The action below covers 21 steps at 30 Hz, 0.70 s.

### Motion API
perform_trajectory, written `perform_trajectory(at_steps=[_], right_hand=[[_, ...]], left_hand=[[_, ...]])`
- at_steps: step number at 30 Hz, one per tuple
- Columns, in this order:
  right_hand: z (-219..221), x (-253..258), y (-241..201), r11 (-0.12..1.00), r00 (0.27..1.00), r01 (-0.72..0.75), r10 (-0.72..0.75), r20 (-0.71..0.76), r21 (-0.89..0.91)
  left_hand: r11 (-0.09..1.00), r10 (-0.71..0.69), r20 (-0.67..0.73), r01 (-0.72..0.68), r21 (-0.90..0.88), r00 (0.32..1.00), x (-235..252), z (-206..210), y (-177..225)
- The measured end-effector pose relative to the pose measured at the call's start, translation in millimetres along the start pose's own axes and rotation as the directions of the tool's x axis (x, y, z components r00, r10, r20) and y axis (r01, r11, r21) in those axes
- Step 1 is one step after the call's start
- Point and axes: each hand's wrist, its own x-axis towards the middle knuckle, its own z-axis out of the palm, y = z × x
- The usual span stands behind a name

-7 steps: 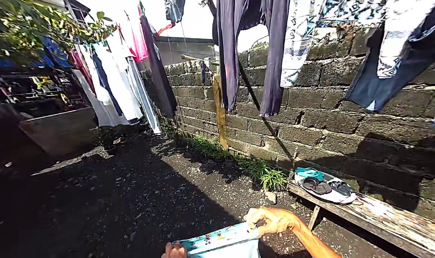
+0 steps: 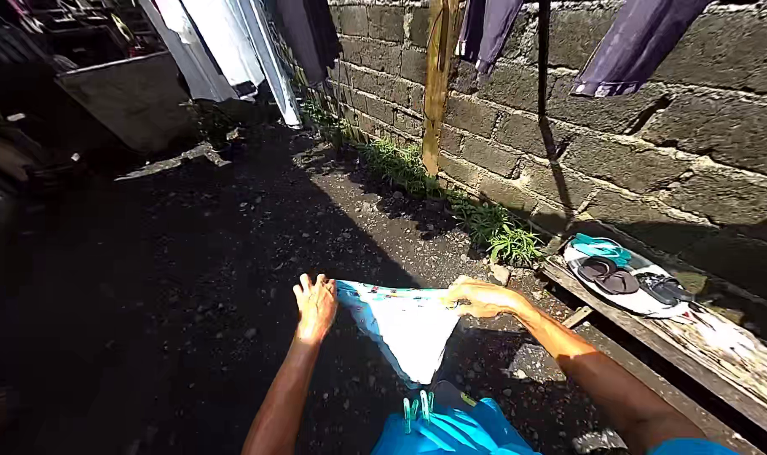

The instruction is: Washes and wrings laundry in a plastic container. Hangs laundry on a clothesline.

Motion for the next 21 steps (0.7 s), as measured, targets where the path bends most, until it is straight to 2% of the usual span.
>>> perform_trajectory(at_steps=[2, 4, 7, 12, 15, 18, 21], right_hand=[[-23, 17, 38, 0.998, 0.998, -0.056, 0.056, 0.01, 0.021], [-67, 35, 62, 0.993, 0.995, -0.065, 0.072, -0.068, 0.097], [-110, 59, 117, 0.987, 0.978, -0.038, 0.069, -0.196, 0.159], [-179, 115, 220, 0.99, 0.89, 0.077, -0.013, -0.456, 0.122], [-223, 143, 253, 0.98, 0.839, 0.099, 0.012, -0.543, 0.174], [-263, 169, 281, 0.973, 0.759, 0.138, 0.016, -0.651, 0.185], [-299, 188, 300, 0.988, 0.698, 0.044, 0.077, -0.712, 0.151]], left_hand=[[1.0, -0.01, 0.132, 0.012, -0.008, 0.991, 41, 13, 0], [0.996, -0.012, 0.148, 0.024, -0.08, 0.989, 82, 3, 4], [0.989, 0.037, 0.006, -0.036, -0.141, 0.999, 145, 3, 5], [0.982, 0.075, -0.032, -0.08, -0.17, 0.997, 256, -33, 35], [0.98, 0.082, -0.043, -0.088, -0.177, 0.996, 312, -56, 48], [0.946, 0.126, -0.101, -0.15, -0.288, 0.987, 366, -85, 54], [0.87, 0.147, -0.21, -0.228, -0.438, 0.967, 417, -105, 52]])
